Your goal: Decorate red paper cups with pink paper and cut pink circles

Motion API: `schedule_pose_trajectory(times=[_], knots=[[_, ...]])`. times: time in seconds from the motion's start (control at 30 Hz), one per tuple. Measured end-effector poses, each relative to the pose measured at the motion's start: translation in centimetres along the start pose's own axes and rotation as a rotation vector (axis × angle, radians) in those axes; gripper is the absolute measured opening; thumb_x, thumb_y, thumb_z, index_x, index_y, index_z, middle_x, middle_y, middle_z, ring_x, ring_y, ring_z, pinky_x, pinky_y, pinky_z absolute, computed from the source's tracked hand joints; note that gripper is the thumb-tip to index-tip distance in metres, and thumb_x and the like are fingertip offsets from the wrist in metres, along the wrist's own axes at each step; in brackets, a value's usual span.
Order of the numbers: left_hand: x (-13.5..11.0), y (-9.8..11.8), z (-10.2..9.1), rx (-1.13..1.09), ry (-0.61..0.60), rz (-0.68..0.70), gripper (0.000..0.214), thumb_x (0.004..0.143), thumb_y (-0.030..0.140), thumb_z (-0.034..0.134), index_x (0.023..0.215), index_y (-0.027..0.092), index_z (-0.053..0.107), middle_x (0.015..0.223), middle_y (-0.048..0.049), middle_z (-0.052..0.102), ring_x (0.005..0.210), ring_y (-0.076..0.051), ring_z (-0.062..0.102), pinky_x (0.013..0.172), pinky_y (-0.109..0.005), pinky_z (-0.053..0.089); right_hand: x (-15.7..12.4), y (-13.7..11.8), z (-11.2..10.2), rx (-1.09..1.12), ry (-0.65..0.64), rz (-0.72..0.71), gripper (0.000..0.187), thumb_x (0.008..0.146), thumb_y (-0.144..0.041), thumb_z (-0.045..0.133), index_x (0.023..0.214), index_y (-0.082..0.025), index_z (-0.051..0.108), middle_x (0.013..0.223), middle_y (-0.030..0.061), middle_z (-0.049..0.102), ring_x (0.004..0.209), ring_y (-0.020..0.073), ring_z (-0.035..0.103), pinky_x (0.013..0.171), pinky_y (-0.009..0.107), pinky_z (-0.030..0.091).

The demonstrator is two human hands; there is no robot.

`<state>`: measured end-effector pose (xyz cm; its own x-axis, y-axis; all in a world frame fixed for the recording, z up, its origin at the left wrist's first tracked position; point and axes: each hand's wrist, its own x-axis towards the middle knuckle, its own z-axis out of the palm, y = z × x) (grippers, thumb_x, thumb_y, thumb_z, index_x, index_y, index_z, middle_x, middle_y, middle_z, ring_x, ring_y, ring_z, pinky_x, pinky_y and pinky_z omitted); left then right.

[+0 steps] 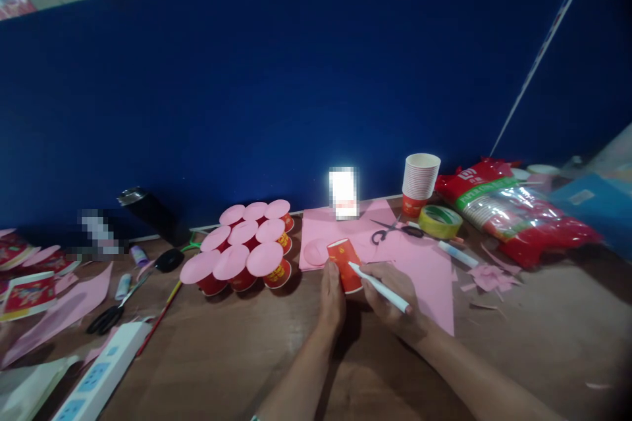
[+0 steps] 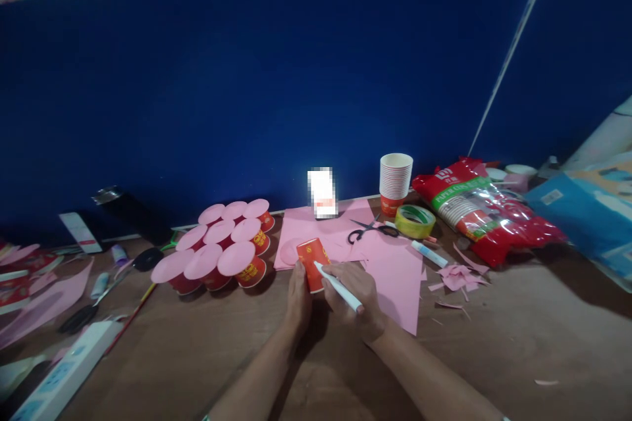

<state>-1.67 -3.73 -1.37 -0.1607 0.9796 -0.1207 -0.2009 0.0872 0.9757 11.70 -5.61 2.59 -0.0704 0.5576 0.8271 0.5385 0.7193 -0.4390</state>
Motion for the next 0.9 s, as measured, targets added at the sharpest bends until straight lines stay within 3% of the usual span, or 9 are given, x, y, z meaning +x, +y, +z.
schedule_pose_trajectory(times=[0.27, 0.5, 0.9], knots=[[0.1, -0.3, -0.1, 0.089, -0.014, 0.069, 0.052, 0.086, 0.061, 0.040, 0.109, 0.019, 0.062, 0.131, -0.0088, 0.057, 0.131, -0.024, 0.041, 0.112, -0.036, 0.027, 0.3, -0.3, -0.2, 0.001, 0.018, 0.006, 0.014, 0.083, -0.013, 0.055, 0.095, -0.019, 0.061, 0.079, 0.0056, 0.069, 0.071, 0.0176, 0.066, 0.064, 0.030, 0.053], [0.5, -1.3, -0.2, 0.038, 0.088, 0.022, 0.053, 0.083, 0.059, 0.048, 0.115, 0.019, 0.058, 0.143, -0.0095, 0.045, 0.136, -0.024, 0.034, 0.114, -0.038, 0.022, 0.5, -0.6, -0.5, 0.022, -0.015, 0.026, 0.014, 0.083, -0.013, 0.056, 0.095, -0.018, 0.062, 0.080, 0.0056, 0.070, 0.072, 0.0174, 0.066, 0.066, 0.030, 0.052], [0.3, -0.4, 0.2, -0.017, -0.019, 0.122, 0.051, 0.084, 0.061, 0.045, 0.104, 0.017, 0.062, 0.115, -0.0103, 0.064, 0.118, -0.024, 0.052, 0.106, -0.038, 0.033, 0.3, -0.3, -0.4, 0.018, -0.015, 0.030, 0.015, 0.083, -0.012, 0.056, 0.095, -0.018, 0.062, 0.082, 0.0057, 0.070, 0.074, 0.0179, 0.066, 0.067, 0.031, 0.052]])
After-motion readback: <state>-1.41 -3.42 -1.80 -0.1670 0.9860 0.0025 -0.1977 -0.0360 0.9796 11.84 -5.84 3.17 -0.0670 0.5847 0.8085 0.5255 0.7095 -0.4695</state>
